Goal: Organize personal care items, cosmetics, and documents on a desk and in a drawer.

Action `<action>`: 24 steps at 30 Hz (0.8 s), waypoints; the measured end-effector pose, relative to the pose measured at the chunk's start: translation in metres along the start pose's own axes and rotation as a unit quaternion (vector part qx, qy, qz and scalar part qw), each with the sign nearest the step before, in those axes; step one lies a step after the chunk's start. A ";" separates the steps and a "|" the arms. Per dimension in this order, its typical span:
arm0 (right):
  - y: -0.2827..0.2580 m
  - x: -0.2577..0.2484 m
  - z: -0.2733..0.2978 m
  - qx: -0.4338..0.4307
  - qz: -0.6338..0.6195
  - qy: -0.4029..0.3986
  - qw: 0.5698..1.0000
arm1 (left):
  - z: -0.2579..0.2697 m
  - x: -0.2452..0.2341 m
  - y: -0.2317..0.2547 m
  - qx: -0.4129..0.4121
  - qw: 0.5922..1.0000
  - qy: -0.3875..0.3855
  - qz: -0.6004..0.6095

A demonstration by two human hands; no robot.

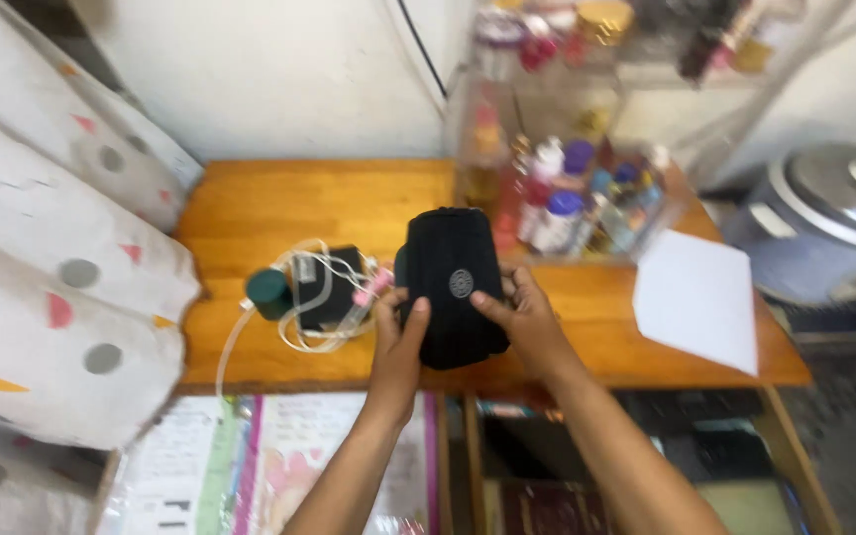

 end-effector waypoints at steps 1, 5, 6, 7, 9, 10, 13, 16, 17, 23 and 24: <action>0.009 -0.020 0.004 0.008 0.000 0.009 1.000 | 0.004 0.008 -0.008 -0.012 1.000 -0.004 -0.001; 0.030 -0.080 0.023 0.043 0.044 0.053 0.997 | 0.008 0.038 -0.048 0.001 0.996 -0.072 -0.053; 0.030 -0.090 0.027 0.045 0.047 0.067 0.996 | 0.006 0.044 -0.060 -0.011 0.994 -0.092 -0.060; 0.032 -0.095 0.030 0.047 0.047 0.072 0.995 | 0.005 0.047 -0.069 -0.015 0.994 -0.095 -0.059; 0.036 -0.106 0.035 0.063 0.078 0.111 0.989 | 0.001 0.051 -0.085 0.073 0.960 -0.061 -0.262; 0.037 -0.109 0.039 0.066 0.078 0.116 0.988 | 0.006 0.056 -0.083 0.070 0.960 -0.065 -0.262; 0.027 -0.111 0.048 0.037 0.079 0.109 0.990 | 0.021 0.073 -0.059 0.211 0.890 -0.010 -0.404; -0.010 -0.104 0.059 -0.023 0.018 0.097 0.995 | 0.041 0.096 -0.015 0.266 0.847 -0.012 -0.461; -0.022 -0.104 0.061 -0.015 -0.022 0.069 0.997 | 0.047 0.104 -0.002 0.274 0.860 -0.043 -0.429; -0.057 -0.128 0.072 0.072 -0.113 0.075 0.988 | 0.038 0.124 0.005 0.142 0.958 -0.172 -0.179; -0.064 -0.128 0.074 0.107 -0.147 0.120 0.976 | 0.031 0.123 -0.001 0.128 0.965 -0.203 -0.104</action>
Point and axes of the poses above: each hand's wrist, its own z-axis away from the middle knuckle, its own x-axis out of the palm, y = z × x, the point moved 1 cm from there along -z, towards the middle knuckle, and after that the axes turned 1 degree about -x, right-handed, at the moved point
